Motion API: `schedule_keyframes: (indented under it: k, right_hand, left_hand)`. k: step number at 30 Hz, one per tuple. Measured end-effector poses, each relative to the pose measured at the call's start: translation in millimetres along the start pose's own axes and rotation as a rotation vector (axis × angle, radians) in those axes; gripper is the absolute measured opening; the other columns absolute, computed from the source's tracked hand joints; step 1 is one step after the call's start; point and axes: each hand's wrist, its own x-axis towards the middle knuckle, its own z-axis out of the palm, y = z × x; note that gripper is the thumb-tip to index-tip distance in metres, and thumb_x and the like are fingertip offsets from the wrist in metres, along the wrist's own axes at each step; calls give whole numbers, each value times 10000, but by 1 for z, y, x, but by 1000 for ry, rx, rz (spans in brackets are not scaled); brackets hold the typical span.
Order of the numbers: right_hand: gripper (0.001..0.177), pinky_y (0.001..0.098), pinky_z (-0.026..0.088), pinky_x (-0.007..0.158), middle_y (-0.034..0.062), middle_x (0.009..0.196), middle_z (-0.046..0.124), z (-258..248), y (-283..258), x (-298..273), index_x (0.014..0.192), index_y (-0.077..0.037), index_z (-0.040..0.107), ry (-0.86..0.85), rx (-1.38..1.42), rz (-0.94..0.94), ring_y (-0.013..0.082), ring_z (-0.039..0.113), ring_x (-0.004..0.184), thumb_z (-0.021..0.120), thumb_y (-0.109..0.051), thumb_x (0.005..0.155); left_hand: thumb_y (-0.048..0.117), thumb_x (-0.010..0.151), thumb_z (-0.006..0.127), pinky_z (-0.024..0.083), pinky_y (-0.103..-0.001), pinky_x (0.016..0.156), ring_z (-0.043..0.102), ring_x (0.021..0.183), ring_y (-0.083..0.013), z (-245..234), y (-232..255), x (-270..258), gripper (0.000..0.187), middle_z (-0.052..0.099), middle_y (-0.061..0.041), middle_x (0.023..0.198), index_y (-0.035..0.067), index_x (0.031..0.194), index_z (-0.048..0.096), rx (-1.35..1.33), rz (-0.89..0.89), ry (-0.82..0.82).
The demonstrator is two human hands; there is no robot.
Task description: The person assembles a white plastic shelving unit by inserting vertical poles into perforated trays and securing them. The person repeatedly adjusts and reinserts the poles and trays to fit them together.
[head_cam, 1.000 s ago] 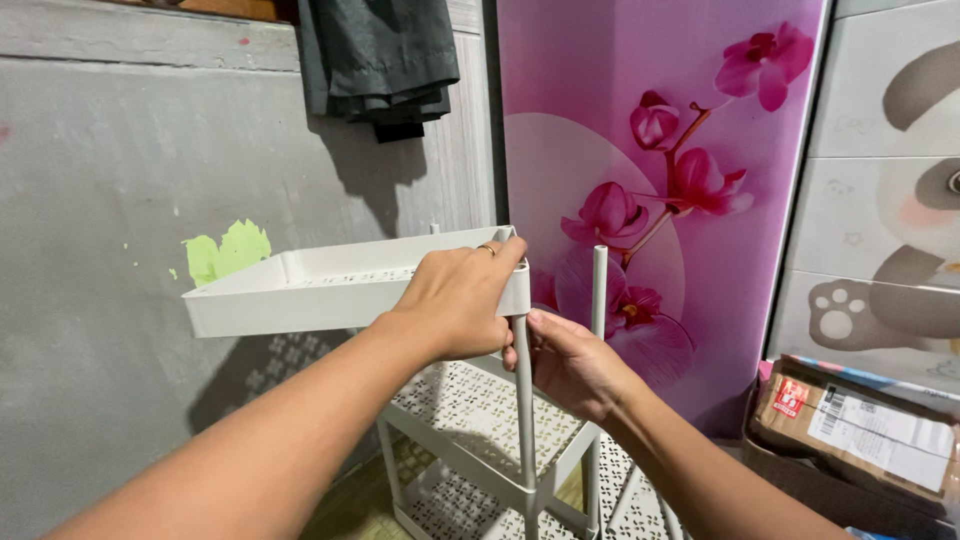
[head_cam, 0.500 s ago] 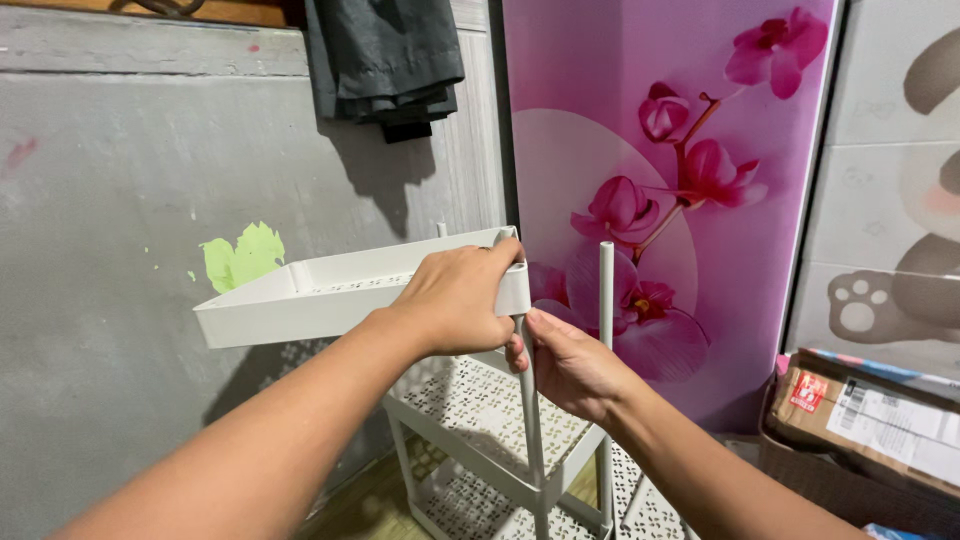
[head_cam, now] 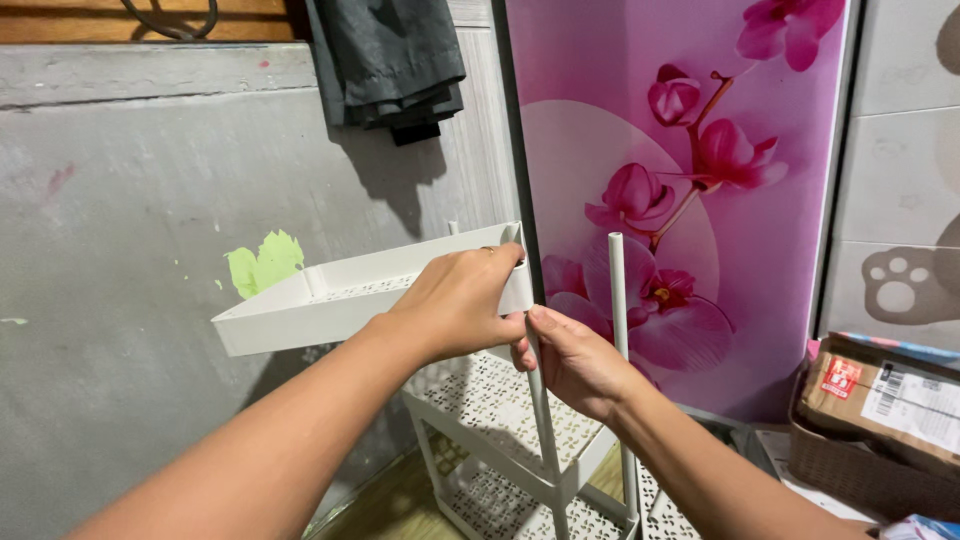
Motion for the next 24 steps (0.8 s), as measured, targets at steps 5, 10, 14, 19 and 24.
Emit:
schedule_keyframes:
  k: [5,10,14,19,24]
  right_hand:
    - [332,333,561,900,50,860,697,4,-23,-9,1070,-29,694,-34,-143,108,168,675,845,602,-328,957]
    - [546,470,548,872,76,915,678,0,-59,10,1202,-56,597,239,-293,189,219,634,850,635,-526,928]
    - [912,597,538,938,191,1015,624,8,-94,25,1413,-8,395,515,-410,371,354,659,986,598,-687,839]
    - [1102,590,500,967,312,1176,632,27,-99,49,1439,180,458,309,-540,622,394,625,1104,614,-736,846]
    - [587,503,510,983,187,1235,669,43,-88,78,1370,6,534,392,-371,664,332,633,1176,595,-392,943]
  left_hand:
    - [253,676,799,513,-464,802,659,942,-384,-2,3,-6,586,719,-202,947,4,1181,637,77,77,86]
    - [192,730,761,499,-443,794,640,919,-331,21,20,-26,370,673,-160,928,23,1046,667,242,173,454]
    - [250,858,738,527,-447,784,691,867,-316,49,47,-56,198,694,-121,847,56,872,704,7,-105,392]
    - [442,817,788,552,-413,791,740,880,-310,70,49,-46,449,744,-165,876,34,986,712,-486,-824,193]
    - [228,762,749,543,-366,865,738,966,-229,105,20,-19,388,777,-106,1018,9,1080,712,-1046,-742,495]
